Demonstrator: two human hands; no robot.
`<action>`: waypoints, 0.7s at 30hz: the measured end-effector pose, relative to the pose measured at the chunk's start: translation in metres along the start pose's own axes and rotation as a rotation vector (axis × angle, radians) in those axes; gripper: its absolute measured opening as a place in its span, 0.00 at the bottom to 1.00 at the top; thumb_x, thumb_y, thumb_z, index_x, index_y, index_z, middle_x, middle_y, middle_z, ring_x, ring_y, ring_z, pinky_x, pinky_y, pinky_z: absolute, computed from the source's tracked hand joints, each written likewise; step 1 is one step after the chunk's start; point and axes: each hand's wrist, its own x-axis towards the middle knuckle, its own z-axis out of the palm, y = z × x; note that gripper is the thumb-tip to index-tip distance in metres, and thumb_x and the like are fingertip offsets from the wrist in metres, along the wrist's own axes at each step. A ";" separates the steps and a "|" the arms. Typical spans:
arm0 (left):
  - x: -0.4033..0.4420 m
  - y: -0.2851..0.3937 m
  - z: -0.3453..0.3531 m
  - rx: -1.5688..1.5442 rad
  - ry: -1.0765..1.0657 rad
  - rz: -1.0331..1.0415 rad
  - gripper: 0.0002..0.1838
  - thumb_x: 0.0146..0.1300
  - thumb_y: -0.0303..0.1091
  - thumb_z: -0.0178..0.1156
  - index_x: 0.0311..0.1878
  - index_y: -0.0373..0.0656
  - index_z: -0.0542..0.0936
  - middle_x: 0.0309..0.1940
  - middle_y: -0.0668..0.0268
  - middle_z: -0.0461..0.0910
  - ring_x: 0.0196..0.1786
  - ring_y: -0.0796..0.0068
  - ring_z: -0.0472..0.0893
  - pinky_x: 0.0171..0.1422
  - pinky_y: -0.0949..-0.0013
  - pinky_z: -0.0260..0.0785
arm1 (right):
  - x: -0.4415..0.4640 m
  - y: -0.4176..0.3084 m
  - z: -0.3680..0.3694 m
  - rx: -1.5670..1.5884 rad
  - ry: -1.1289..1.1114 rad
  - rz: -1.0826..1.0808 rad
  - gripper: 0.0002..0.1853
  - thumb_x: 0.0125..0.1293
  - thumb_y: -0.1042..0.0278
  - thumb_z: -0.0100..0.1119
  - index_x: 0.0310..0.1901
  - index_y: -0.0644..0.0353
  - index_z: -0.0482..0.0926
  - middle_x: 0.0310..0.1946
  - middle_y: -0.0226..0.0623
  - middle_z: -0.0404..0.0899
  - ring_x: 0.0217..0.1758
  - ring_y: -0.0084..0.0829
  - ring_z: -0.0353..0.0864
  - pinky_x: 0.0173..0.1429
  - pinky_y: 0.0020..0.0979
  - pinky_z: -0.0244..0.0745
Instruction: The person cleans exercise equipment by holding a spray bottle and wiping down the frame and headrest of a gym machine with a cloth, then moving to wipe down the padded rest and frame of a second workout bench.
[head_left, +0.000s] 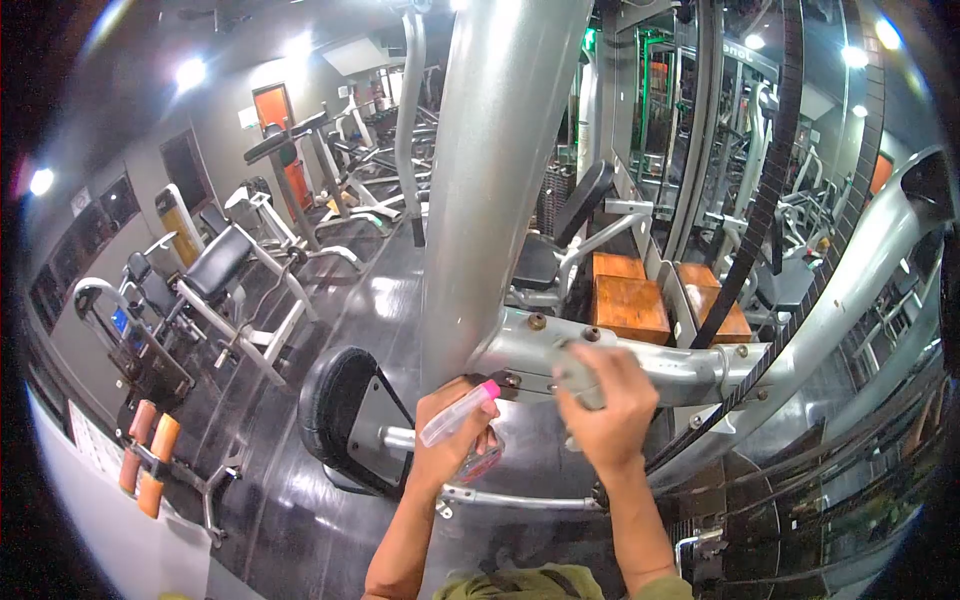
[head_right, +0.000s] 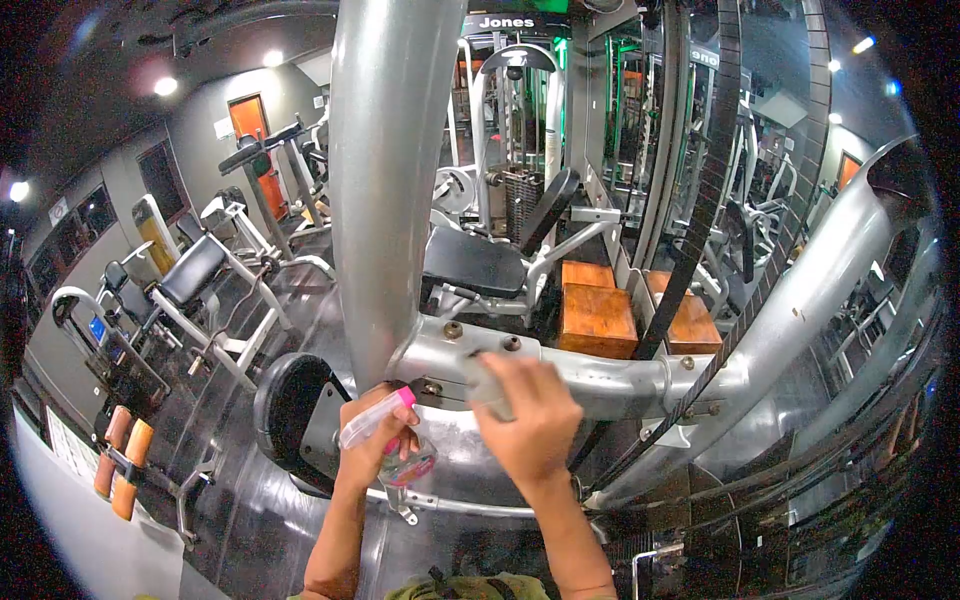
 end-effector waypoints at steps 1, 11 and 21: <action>0.000 0.001 0.000 0.003 0.003 -0.025 0.11 0.65 0.29 0.61 0.28 0.32 0.78 0.23 0.63 0.74 0.18 0.78 0.76 0.25 0.74 0.66 | -0.003 -0.007 0.001 0.028 -0.066 -0.046 0.21 0.43 0.72 0.72 0.44 0.54 0.83 0.35 0.35 0.80 0.38 0.40 0.81 0.42 0.37 0.78; 0.002 -0.002 -0.012 0.021 -0.053 -0.002 0.06 0.61 0.24 0.59 0.30 0.33 0.80 0.23 0.63 0.76 0.19 0.78 0.77 0.24 0.74 0.66 | 0.005 0.008 -0.006 0.045 0.126 0.196 0.12 0.53 0.66 0.70 0.39 0.60 0.84 0.31 0.40 0.80 0.34 0.44 0.82 0.40 0.39 0.77; 0.006 0.000 -0.009 -0.043 -0.052 -0.060 0.09 0.62 0.28 0.61 0.29 0.32 0.80 0.21 0.63 0.78 0.18 0.79 0.77 0.24 0.75 0.67 | 0.019 -0.004 -0.008 0.015 -0.020 0.123 0.15 0.50 0.64 0.72 0.40 0.58 0.84 0.31 0.39 0.81 0.33 0.43 0.83 0.38 0.38 0.78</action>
